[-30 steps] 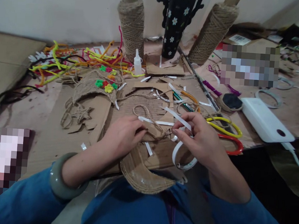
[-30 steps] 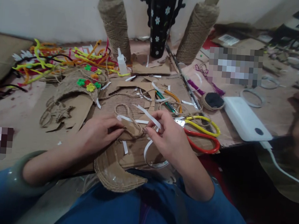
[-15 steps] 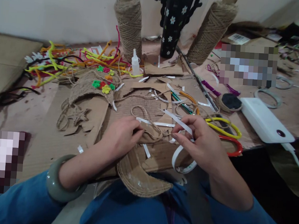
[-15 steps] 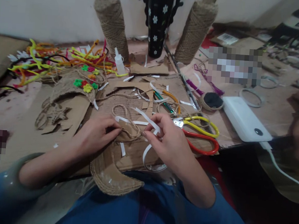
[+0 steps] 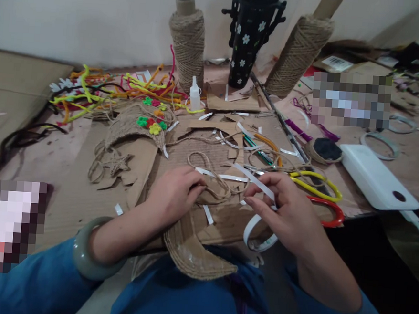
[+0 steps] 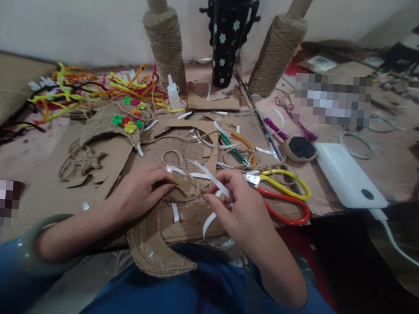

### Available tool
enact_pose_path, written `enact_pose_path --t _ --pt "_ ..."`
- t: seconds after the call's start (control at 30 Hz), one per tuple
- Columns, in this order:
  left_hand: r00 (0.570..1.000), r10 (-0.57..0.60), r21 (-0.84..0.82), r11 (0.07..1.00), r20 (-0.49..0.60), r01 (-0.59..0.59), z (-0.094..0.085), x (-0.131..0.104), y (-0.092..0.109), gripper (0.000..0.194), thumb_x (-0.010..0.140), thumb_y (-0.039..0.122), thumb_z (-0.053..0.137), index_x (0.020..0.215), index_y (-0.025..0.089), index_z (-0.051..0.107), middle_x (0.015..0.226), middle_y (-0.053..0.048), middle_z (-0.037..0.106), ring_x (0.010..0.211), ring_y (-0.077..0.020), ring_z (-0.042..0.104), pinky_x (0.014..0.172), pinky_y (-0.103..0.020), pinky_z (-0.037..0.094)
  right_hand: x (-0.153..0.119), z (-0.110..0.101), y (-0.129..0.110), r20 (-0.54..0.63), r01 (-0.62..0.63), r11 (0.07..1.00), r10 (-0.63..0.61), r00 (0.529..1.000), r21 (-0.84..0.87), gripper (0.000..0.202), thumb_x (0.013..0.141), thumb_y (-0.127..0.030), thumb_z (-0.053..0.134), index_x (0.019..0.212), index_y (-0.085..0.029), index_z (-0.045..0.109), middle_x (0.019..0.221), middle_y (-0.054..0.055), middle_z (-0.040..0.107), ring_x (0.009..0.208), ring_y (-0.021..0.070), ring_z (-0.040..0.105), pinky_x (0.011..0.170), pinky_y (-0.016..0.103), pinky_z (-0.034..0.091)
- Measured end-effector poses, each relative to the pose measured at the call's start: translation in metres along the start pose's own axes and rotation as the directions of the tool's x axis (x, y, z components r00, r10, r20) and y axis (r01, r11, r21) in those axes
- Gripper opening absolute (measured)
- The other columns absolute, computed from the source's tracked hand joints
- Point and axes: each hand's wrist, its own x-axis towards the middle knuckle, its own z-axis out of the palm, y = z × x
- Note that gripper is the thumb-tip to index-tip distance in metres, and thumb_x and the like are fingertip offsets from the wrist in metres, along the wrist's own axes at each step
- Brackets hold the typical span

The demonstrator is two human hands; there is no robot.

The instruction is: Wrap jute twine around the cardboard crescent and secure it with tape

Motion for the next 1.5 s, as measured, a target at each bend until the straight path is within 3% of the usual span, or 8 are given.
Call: enact_pose_path --t 0.23,0.33,0.47,0.57,0.97,1.2,1.37,1.5 --pt "0.996 0.070 0.064 0.996 -0.047 -0.066 0.008 -0.003 -0.005 0.019 0.085 0.021 0.054 0.081 0.018 0.072 0.083 -0.008 0.069 0.079 -0.0227 0.064 0.073 -0.035 0.050 -0.007 -0.003 -0.002 -0.002 -0.002 1.000 0.002 1.000 0.006 0.019 0.081 -0.030 0.059 0.093 -0.024 0.046 0.083 0.001 0.064 0.057 0.0116 0.055 0.052 0.025 0.043" --pt "0.997 0.061 0.035 0.998 -0.047 -0.059 0.008 -0.001 -0.006 0.019 0.084 0.020 0.054 0.080 0.016 0.072 0.082 -0.009 0.067 0.079 -0.0233 0.063 0.072 -0.036 0.050 -0.010 -0.003 -0.001 -0.007 -0.001 1.000 0.001 1.000 0.023 0.019 0.082 -0.030 0.059 0.094 -0.024 0.046 0.083 0.000 0.064 0.051 0.0094 0.049 0.047 0.024 0.039" --pt "1.000 0.019 -0.044 0.999 -0.001 -0.019 0.007 0.002 -0.004 0.018 0.083 0.017 0.054 0.078 0.016 0.070 0.081 -0.008 0.065 0.080 -0.0225 0.061 0.073 -0.036 0.049 -0.010 -0.002 0.001 0.003 -0.004 1.000 0.004 1.000 -0.002 0.019 0.082 -0.029 0.059 0.094 -0.025 0.045 0.084 0.000 0.064 0.062 0.0124 0.057 0.053 0.024 0.043" --pt "1.000 -0.023 -0.092 0.996 -0.003 0.022 0.007 0.004 -0.004 0.015 0.082 0.016 0.055 0.077 0.017 0.070 0.082 -0.008 0.066 0.081 -0.0222 0.061 0.075 -0.036 0.048 -0.009 -0.001 0.001 0.020 0.005 1.000 -0.005 1.000 -0.011 0.018 0.083 -0.029 0.058 0.094 -0.025 0.045 0.083 0.000 0.064 0.060 0.0114 0.056 0.053 0.024 0.044" --pt "0.998 -0.018 -0.118 0.993 -0.057 0.011 0.000 0.005 -0.006 0.016 0.079 0.016 0.055 0.078 0.019 0.071 0.077 -0.004 0.070 0.076 -0.0183 0.063 0.073 -0.032 0.049 -0.022 0.000 0.000 -0.017 0.008 1.000 -0.008 1.000 -0.022 0.018 0.083 -0.032 0.056 0.095 -0.023 0.046 0.085 0.003 0.061 0.063 0.0130 0.055 0.056 0.026 0.044" --pt "0.996 -0.054 -0.126 0.991 -0.068 0.045 -0.008 0.000 -0.001 0.019 0.081 0.018 0.053 0.077 0.019 0.071 0.076 -0.004 0.070 0.075 -0.0189 0.063 0.069 -0.031 0.048 -0.022 0.001 0.002 0.002 0.039 0.996 -0.039 0.999 0.078 0.015 0.084 -0.028 0.054 0.096 -0.022 0.047 0.084 0.002 0.060 0.068 0.0138 0.056 0.058 0.025 0.044" --pt "0.988 -0.005 -0.231 0.972 -0.155 -0.031 -0.022 -0.009 -0.001 0.017 0.083 0.022 0.054 0.082 0.019 0.070 0.082 -0.005 0.070 0.079 -0.0177 0.064 0.074 -0.030 0.049 -0.019 -0.001 0.000 -0.027 0.035 0.986 -0.031 0.999 0.165 0.013 0.086 -0.031 0.053 0.094 -0.021 0.050 0.078 0.001 0.060 0.067 0.0141 0.057 0.059 0.025 0.045" --pt "0.965 -0.029 -0.241 0.970 -0.261 -0.036 -0.033 -0.019 0.013 0.014 0.083 0.024 0.057 0.087 0.018 0.068 0.082 -0.004 0.071 0.078 -0.0163 0.063 0.075 -0.030 0.049 -0.019 -0.003 -0.006 0.006 0.025 0.967 -0.027 1.000 0.255 0.017 0.088 -0.037 0.052 0.093 -0.020 0.052 0.077 0.002 0.060 0.069 0.0147 0.059 0.060 0.026 0.047"
